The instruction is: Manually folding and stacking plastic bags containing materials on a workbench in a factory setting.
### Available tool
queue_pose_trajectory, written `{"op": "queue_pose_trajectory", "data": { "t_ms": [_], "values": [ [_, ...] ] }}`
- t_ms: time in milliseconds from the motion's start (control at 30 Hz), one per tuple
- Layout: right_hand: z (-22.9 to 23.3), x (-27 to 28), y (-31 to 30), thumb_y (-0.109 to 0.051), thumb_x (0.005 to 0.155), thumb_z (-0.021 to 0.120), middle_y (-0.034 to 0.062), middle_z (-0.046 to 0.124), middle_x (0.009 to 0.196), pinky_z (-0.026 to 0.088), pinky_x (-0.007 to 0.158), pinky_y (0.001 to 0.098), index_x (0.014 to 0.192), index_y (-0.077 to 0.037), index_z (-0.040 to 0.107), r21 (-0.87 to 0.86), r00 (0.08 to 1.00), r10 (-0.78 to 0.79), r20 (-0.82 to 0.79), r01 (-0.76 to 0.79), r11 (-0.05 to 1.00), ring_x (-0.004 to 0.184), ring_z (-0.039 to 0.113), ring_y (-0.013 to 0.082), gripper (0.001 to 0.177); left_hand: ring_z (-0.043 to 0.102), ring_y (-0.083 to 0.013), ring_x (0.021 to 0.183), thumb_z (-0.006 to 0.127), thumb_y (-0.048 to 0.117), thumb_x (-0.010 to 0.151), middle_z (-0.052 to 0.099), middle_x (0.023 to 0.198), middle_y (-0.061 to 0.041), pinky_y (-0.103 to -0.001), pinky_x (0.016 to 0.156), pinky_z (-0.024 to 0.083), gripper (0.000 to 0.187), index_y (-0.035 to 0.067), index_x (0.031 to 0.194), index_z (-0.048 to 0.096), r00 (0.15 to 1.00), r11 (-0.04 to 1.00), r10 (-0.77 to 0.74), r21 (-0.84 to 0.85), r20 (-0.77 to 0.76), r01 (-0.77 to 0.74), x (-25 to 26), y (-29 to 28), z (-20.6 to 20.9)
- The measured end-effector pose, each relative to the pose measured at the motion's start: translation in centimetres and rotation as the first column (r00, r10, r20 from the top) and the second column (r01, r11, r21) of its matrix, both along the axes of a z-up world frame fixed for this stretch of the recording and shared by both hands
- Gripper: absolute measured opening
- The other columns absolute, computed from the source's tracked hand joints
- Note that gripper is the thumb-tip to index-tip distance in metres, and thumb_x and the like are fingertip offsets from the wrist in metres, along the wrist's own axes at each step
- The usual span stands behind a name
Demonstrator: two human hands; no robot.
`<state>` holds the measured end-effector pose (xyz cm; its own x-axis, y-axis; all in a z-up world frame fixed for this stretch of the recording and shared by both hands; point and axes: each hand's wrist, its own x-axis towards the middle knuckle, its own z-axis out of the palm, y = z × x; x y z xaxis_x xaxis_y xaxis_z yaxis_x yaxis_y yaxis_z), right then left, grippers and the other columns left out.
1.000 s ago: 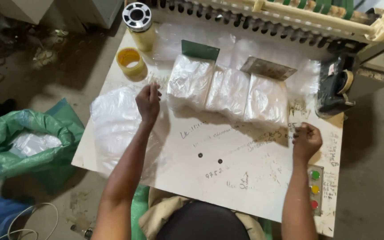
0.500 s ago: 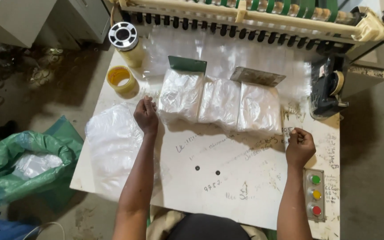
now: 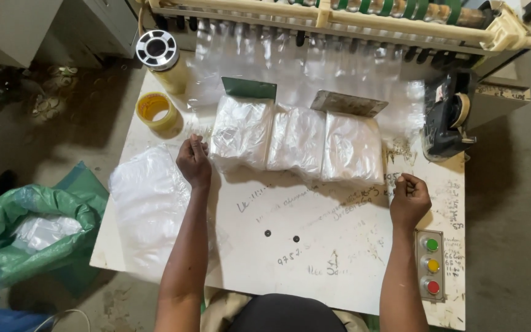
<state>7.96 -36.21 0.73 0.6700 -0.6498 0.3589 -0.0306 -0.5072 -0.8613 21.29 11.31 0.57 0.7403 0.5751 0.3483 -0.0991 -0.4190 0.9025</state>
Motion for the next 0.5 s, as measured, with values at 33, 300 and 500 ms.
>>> {"op": "queue_pose_trajectory", "data": {
  "t_ms": [33, 300, 500],
  "values": [
    [0.13, -0.05, 0.08, 0.002, 0.101, 0.069, 0.0167, 0.071, 0.085, 0.054, 0.070, 0.0350, 0.110, 0.001, 0.073, 0.000, 1.000, 0.002, -0.006, -0.002, 1.000, 0.068, 0.066, 0.0194, 0.010, 0.070, -0.0198, 0.062, 0.054, 0.036, 0.111, 0.070, 0.066, -0.006, -0.035, 0.071, 0.056, 0.041, 0.009, 0.092, 0.077, 1.000, 1.000, 0.000, -0.007, -0.001, 0.000, 0.00, 0.12, -0.21],
    [0.34, -0.12, 0.40, 0.003, 0.101, 0.069, 0.0179, 0.071, 0.084, 0.054, 0.068, 0.0342, 0.110, 0.003, 0.073, -0.001, 1.000, 0.012, -0.002, -0.012, 1.000, 0.067, 0.066, 0.0192, 0.010, 0.067, -0.0160, 0.057, 0.054, 0.035, 0.111, 0.069, 0.065, -0.005, -0.033, 0.068, 0.055, 0.040, 0.008, 0.091, 0.077, 1.000, 0.998, -0.001, -0.055, 0.001, 0.001, -0.11, 0.04, -0.07],
    [-0.03, -0.06, 0.23, 0.004, 0.101, 0.070, 0.0176, 0.071, 0.085, 0.054, 0.069, 0.0341, 0.110, 0.002, 0.072, -0.001, 1.000, 0.018, 0.014, -0.018, 1.000, 0.069, 0.066, 0.0193, 0.009, 0.066, -0.0139, 0.055, 0.054, 0.037, 0.111, 0.070, 0.066, -0.004, -0.031, 0.065, 0.054, 0.041, 0.009, 0.091, 0.077, 1.000, 0.998, 0.003, -0.062, -0.007, -0.003, 0.12, 0.19, -0.07]
  ]
}}
